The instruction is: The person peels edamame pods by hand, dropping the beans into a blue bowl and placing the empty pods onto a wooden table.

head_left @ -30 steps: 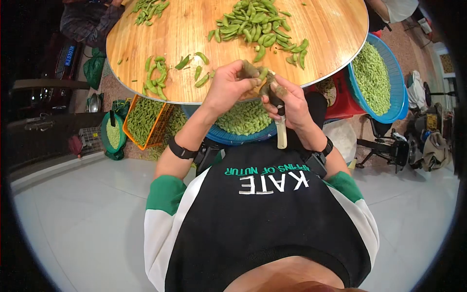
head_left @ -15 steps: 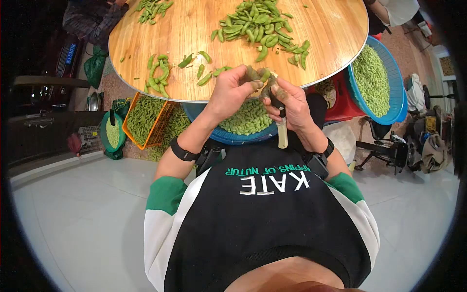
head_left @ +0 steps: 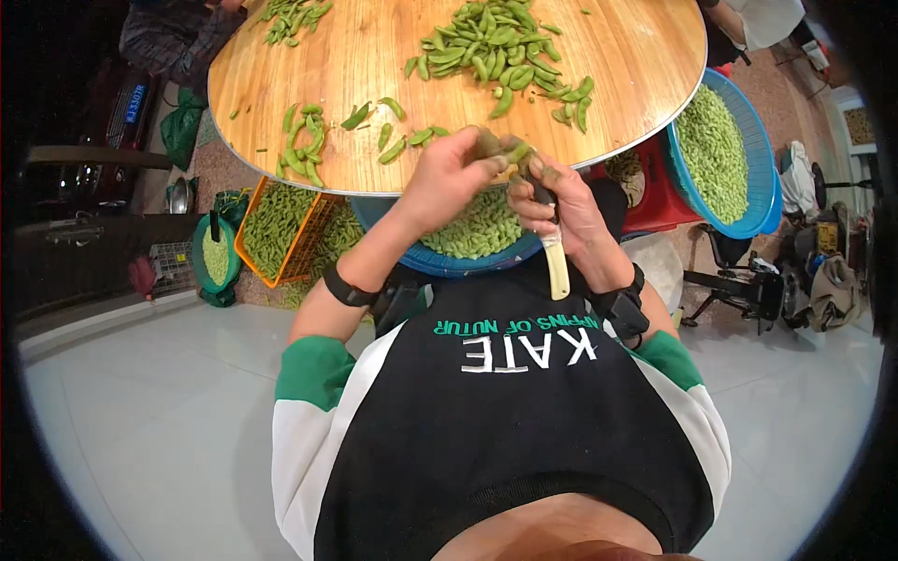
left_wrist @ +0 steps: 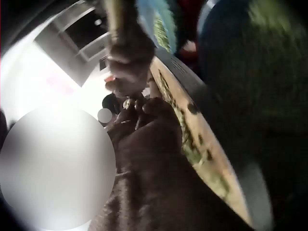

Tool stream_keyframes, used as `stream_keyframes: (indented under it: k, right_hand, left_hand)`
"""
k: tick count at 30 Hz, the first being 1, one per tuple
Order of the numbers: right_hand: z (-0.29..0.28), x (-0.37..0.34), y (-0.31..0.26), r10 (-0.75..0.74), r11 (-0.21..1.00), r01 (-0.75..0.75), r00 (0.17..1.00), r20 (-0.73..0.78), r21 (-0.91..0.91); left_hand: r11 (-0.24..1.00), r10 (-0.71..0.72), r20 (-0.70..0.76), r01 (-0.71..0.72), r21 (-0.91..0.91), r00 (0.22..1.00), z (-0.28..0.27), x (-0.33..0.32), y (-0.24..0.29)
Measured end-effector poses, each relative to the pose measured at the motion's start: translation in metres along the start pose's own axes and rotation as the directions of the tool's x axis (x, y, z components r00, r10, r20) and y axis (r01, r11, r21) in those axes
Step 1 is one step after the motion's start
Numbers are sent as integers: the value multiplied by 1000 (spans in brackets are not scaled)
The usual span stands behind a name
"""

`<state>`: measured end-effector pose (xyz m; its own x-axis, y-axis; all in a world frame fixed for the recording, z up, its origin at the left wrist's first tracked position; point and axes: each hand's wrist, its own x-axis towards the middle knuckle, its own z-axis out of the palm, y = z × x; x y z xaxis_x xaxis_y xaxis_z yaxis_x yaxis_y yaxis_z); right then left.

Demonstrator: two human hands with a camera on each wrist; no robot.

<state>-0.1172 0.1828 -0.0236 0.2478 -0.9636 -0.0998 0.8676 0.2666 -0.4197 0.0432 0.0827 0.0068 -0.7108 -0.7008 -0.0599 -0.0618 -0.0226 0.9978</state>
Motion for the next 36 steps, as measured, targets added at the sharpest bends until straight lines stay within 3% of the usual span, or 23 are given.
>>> stream_keyframes:
  k: [1, 2, 4, 5, 6, 8, 9, 10, 11, 14, 15, 16, 17, 18, 20, 21, 22, 24, 28, 30, 32, 35, 36]
  right_hand:
    - [1, 2, 0, 4, 998, -2, 999, -35, 60]
    - [1, 5, -1, 11, 993, -2, 998, -70, 119]
    - [-1, 6, 2, 20, 990, -13, 999, -51, 141]
    - [-1, 7, 3, 22, 987, -17, 999, -30, 160]
    - [-1, 7, 3, 21, 987, -16, 999, -30, 159]
    - [2, 7, 4, -19, 999, 21, 998, -64, 34]
    - [1, 6, 5, -20, 999, 22, 998, -65, 34]
    - [0, 6, 7, -59, 997, 55, 995, -85, -46]
    - [-1, 6, 8, -98, 988, 85, 990, -101, -126]
    - [8, 5, 5, -146, 956, 107, 981, -127, -274]
    - [5, 5, 7, -146, 956, 106, 981, -128, -275]
    - [-1, 7, 10, -248, 824, 112, 953, -176, -555]
    - [-5, 8, 12, -357, 618, 81, 915, -188, -782]
    - [-6, 11, 13, -357, 618, 80, 915, -189, -782]
    - [-6, 17, 17, -677, -21, 309, 695, 241, -951]
    - [1, 15, 14, -660, -108, 273, 699, 274, -956]
    - [0, 14, 13, -657, -104, 273, 703, 272, -956]
    - [-2, 13, 12, -547, -317, 320, 707, 448, -893]
    - [-1, 10, 23, -456, -301, 348, 765, 454, -888]
    - [0, 8, 23, -440, -257, 346, 790, 428, -902]
    - [1, 8, 22, -400, -174, 342, 832, 383, -924]
    - [-7, 10, 18, -424, -265, 349, 795, 433, -899]
    - [-7, 8, 16, -424, -266, 349, 795, 434, -898]
  left_hand:
    - [871, 304, 7, -280, 404, 953, -1, 1, -10]
    - [870, 305, 5, -281, 405, 952, -1, 1, -10]
    - [439, 599, 128, -457, 774, 791, 1, -4, -7]
    - [422, 627, 125, -470, 775, 769, -1, -3, -11]
    - [421, 628, 125, -471, 776, 768, 0, -4, -11]
    - [590, 551, 25, -411, 695, 834, 2, -7, -7]
    - [590, 551, 26, -411, 695, 834, 2, -7, -5]
    - [898, 270, -120, -205, 389, 955, 2, -8, -3]
    - [998, -67, -142, 68, 5, 988, 3, -8, -2]
    - [999, -50, -156, 52, 9, 987, 5, -10, -3]
    - [985, 74, -198, -41, 169, 977, 10, -11, -5]
    - [985, 75, -199, -41, 168, 977, 11, -12, -6]
    - [959, 106, -187, -51, 280, 977, 11, -14, -7]
    - [919, 136, -170, -60, 389, 976, 11, -15, -8]
    - [886, 202, -151, -115, 450, 968, 12, -19, -6]
    - [845, 265, -128, -166, 508, 956, 13, -23, -6]
    - [847, 261, -132, -161, 507, 956, 15, -27, -5]
    - [825, 240, -122, -136, 549, 963, 17, -37, -2]
    - [872, 99, -110, -33, 488, 989, 19, -55, -5]
    - [877, 104, -121, -33, 480, 987, 20, -61, -9]
    - [846, 218, -118, -127, 518, 969, 20, -64, -5]
    - [809, 238, -169, -99, 579, 957, 0, -70, 7]
    - [856, 199, -242, -48, 514, 950, -9, -69, 8]
